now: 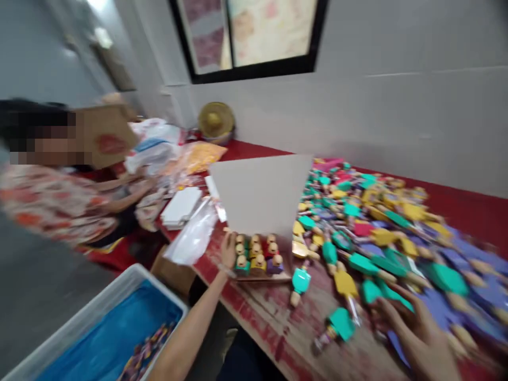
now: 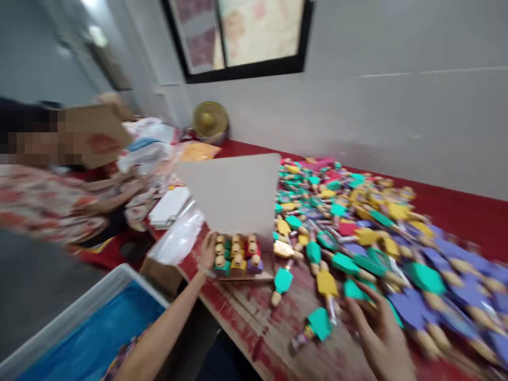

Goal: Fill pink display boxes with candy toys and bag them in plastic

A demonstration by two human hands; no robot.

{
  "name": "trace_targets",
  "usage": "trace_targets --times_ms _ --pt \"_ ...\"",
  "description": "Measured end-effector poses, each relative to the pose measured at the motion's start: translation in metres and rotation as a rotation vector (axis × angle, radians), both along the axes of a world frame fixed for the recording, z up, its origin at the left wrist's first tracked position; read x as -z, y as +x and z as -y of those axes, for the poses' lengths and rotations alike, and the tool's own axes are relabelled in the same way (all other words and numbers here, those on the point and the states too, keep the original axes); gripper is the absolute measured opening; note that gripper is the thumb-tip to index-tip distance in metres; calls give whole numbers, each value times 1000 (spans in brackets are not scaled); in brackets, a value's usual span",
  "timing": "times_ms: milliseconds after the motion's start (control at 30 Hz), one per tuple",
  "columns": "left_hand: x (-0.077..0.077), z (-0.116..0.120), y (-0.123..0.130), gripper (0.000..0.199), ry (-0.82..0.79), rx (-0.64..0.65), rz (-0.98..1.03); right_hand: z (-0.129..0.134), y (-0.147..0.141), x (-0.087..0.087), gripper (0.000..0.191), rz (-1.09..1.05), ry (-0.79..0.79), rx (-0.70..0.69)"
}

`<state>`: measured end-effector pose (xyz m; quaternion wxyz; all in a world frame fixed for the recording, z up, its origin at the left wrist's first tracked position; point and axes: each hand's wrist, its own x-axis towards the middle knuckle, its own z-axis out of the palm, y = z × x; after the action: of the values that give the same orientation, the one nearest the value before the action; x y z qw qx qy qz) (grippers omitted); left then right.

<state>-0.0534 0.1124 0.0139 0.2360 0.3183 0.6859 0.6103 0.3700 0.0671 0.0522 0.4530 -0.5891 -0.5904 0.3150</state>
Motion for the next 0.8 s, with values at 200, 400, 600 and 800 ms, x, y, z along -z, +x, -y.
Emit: trace_targets --times_ms 200,400,600,800 --pt "-3 38 -6 50 121 -35 -213 3 22 -12 70 -182 -71 113" --pt "-37 46 34 38 213 400 -1003 -39 32 23 50 8 -62 114" --pt "-47 30 51 52 -34 630 -1548 -118 37 24 31 507 -105 218" --pt "-47 21 44 55 5 603 -1637 -232 14 -11 28 747 -163 139"
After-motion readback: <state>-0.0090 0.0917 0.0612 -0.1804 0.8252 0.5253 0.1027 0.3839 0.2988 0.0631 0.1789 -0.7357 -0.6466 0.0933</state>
